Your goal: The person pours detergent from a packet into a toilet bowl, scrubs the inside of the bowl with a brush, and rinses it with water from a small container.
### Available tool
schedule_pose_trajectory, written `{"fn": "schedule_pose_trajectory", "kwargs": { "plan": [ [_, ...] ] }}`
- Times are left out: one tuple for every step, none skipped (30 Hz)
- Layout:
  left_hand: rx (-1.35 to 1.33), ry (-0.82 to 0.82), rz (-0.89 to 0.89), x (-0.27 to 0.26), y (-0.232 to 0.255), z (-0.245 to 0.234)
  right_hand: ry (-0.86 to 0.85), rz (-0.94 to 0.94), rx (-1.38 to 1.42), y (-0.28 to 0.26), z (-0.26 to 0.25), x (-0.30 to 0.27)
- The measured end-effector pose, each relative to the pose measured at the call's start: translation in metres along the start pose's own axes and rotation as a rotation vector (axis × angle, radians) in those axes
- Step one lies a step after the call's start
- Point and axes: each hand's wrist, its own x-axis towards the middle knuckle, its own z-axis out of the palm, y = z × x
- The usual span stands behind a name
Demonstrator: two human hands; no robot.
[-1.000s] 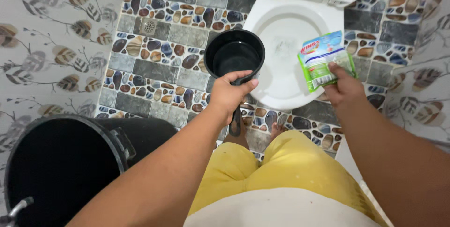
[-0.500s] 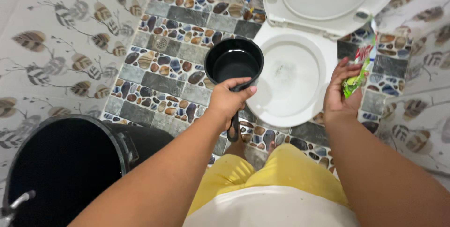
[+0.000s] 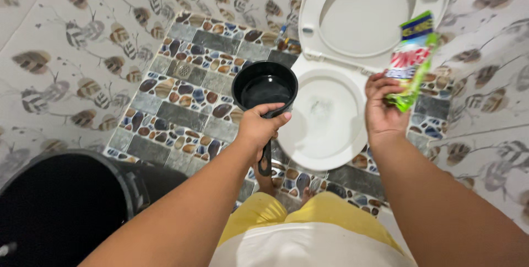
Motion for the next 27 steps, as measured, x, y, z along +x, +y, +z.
{"fn": "schedule_pose_trajectory", "kwargs": {
  "plan": [
    [-0.005, -0.006, 0.009, 0.002, 0.005, 0.001, 0.032, -0.006, -0.081, 0.008, 0.004, 0.005],
    [-0.012, -0.018, 0.000, 0.004, 0.011, 0.002, 0.021, -0.004, -0.089, 0.016, 0.008, 0.010],
    [-0.019, -0.030, -0.010, 0.007, 0.017, 0.004, 0.042, 0.019, -0.097, 0.026, 0.011, 0.014],
    [-0.021, -0.039, 0.000, 0.010, 0.023, 0.005, 0.061, 0.042, -0.103, 0.036, 0.013, 0.019],
    [-0.010, -0.050, 0.003, 0.013, 0.029, 0.005, 0.050, 0.042, -0.110, 0.046, 0.016, 0.024],
    [0.002, -0.060, 0.005, 0.018, 0.036, 0.005, 0.072, 0.032, -0.157, 0.055, 0.019, 0.032],
    [0.001, -0.067, 0.014, 0.023, 0.043, 0.006, 0.094, 0.021, -0.204, 0.062, 0.024, 0.040],
    [-0.006, -0.081, 0.024, 0.028, 0.049, 0.006, 0.082, 0.019, -0.209, 0.067, 0.028, 0.049],
    [-0.013, -0.096, 0.033, 0.034, 0.054, 0.004, 0.097, 0.055, -0.134, 0.074, 0.030, 0.060],
    [-0.012, -0.107, 0.037, 0.040, 0.060, 0.003, 0.115, 0.087, -0.058, 0.079, 0.034, 0.068],
    [-0.003, -0.121, 0.049, 0.047, 0.066, 0.002, 0.106, 0.081, -0.062, 0.085, 0.041, 0.076],
    [0.010, -0.137, 0.059, 0.054, 0.072, 0.001, 0.133, 0.108, -0.022, 0.092, 0.048, 0.082],
    [0.014, -0.150, 0.061, 0.060, 0.078, 0.001, 0.160, 0.135, 0.017, 0.100, 0.056, 0.088],
    [0.001, -0.158, 0.062, 0.066, 0.083, 0.002, 0.149, 0.125, 0.019, 0.109, 0.065, 0.092],
    [-0.011, -0.166, 0.063, 0.071, 0.088, 0.002, 0.191, 0.038, -0.001, 0.117, 0.075, 0.096],
    [-0.002, -0.178, 0.066, 0.076, 0.094, 0.003, 0.232, -0.048, -0.018, 0.126, 0.083, 0.099],
    [0.007, -0.193, 0.075, 0.081, 0.099, 0.005, 0.220, -0.056, -0.013, 0.131, 0.091, 0.101],
    [0.014, -0.198, 0.077, 0.084, 0.102, 0.007, 0.216, -0.058, -0.036, 0.132, 0.098, 0.101],
    [0.021, -0.202, 0.074, 0.088, 0.107, 0.009, 0.212, -0.060, -0.058, 0.130, 0.103, 0.101],
    [0.014, -0.206, 0.092, 0.092, 0.113, 0.012, 0.212, -0.064, -0.057, 0.126, 0.106, 0.102],
    [0.006, -0.210, 0.110, 0.094, 0.116, 0.015, 0.218, -0.075, -0.126, 0.118, 0.109, 0.103],
    [0.003, -0.212, 0.122, 0.096, 0.121, 0.021, 0.214, -0.076, -0.202, 0.107, 0.118, 0.112],
    [0.011, -0.207, 0.099, 0.095, 0.123, 0.027, 0.204, -0.071, -0.209, 0.092, 0.129, 0.120],
    [0.017, -0.192, 0.072, 0.092, 0.126, 0.031, 0.205, -0.075, -0.275, 0.077, 0.136, 0.126],
    [0.011, -0.185, 0.080, 0.093, 0.131, 0.037, 0.204, -0.078, -0.341, 0.059, 0.144, 0.133],
    [-0.006, -0.183, 0.073, 0.094, 0.133, 0.044, 0.211, -0.062, -0.347, 0.038, 0.153, 0.144],
    [-0.023, -0.181, 0.066, 0.096, 0.134, 0.051, 0.170, -0.056, -0.435, 0.016, 0.163, 0.158]
  ]
}}
